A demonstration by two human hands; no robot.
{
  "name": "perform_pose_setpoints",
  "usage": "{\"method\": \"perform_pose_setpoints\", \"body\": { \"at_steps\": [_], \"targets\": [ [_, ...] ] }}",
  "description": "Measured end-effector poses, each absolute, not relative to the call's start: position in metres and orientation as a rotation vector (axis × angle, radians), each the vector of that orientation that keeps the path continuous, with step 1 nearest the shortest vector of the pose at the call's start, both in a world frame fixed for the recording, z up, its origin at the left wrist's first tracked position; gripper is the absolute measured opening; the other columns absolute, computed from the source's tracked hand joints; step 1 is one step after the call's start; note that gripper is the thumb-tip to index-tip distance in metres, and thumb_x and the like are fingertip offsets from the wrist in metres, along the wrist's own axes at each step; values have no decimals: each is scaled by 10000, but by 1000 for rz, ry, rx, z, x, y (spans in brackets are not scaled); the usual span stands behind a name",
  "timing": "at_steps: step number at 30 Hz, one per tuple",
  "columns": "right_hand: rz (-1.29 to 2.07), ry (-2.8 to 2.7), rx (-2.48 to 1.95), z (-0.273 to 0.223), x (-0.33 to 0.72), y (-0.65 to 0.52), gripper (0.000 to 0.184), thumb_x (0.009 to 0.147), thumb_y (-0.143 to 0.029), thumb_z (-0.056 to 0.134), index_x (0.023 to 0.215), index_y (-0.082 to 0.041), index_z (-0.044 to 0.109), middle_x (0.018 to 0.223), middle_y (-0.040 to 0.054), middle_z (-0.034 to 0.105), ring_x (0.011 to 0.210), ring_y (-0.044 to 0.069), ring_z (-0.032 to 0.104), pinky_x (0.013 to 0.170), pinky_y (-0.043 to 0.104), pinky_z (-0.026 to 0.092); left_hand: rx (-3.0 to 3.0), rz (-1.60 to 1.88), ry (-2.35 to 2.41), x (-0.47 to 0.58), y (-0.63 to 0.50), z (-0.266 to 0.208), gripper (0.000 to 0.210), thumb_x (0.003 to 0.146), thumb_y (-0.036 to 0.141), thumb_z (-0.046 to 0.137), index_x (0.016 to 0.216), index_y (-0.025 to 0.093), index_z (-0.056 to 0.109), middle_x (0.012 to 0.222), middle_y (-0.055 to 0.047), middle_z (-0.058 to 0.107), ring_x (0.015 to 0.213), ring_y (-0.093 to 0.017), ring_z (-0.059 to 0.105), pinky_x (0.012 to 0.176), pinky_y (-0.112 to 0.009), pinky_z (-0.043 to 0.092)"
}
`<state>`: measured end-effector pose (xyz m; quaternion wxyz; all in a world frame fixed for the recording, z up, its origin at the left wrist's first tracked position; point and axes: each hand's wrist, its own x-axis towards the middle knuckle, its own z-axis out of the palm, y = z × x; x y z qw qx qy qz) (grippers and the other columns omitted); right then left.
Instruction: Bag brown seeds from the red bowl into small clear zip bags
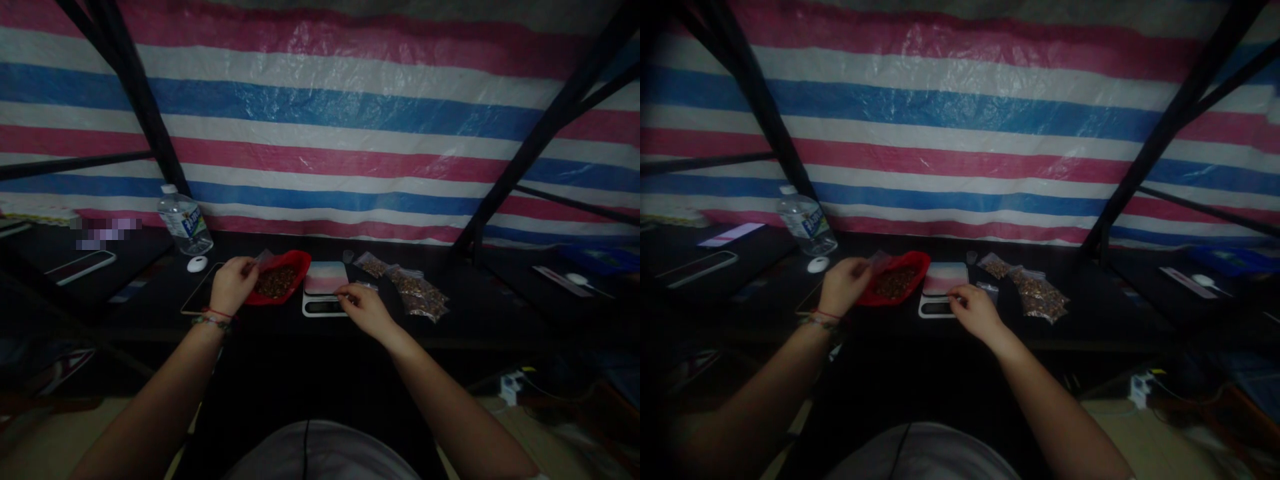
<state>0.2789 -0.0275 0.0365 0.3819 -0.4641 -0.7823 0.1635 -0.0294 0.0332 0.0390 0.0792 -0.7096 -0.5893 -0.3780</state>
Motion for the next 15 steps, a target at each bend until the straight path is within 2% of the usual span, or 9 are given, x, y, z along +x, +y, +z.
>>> {"method": "perform_pose_setpoints", "body": {
  "at_steps": [8, 10, 12, 15],
  "targets": [
    [434, -2004, -1202, 32, 280, -25, 158, 799, -186, 546, 865, -192, 690, 826, 39, 681, 722, 153, 606, 683, 281, 461, -2119, -1328, -1686, -36, 28, 44, 224, 778, 323, 483, 833, 156, 622, 822, -63, 646, 735, -184, 596, 700, -285, 460],
    [482, -1961, -1207, 30, 278, -25, 180, 798, -193, 549, 923, -187, 679, 844, 43, 677, 709, 148, 602, 681, 282, 469, -2182, -1375, -1628, -32, 23, 47, 200, 763, 305, 488, 811, 160, 618, 811, -58, 645, 735, -183, 595, 712, -290, 463],
    [580, -1884, -1201, 27, 274, -27, 296, 785, -209, 569, 1075, -188, 628, 925, 53, 668, 647, 124, 588, 649, 272, 480, -2357, -1377, -1509, -20, 14, 49, 171, 742, 273, 499, 797, 166, 620, 817, -59, 651, 760, -188, 598, 737, -295, 465],
    [771, -1779, -1149, 22, 265, -31, 591, 735, -228, 632, 1298, -227, 454, 1146, 85, 603, 563, 83, 555, 563, 243, 478, -2732, -1274, -1308, 10, -4, 48, 145, 748, 224, 503, 804, 182, 629, 841, -59, 662, 801, -187, 608, 765, -289, 465]
  ]
}}
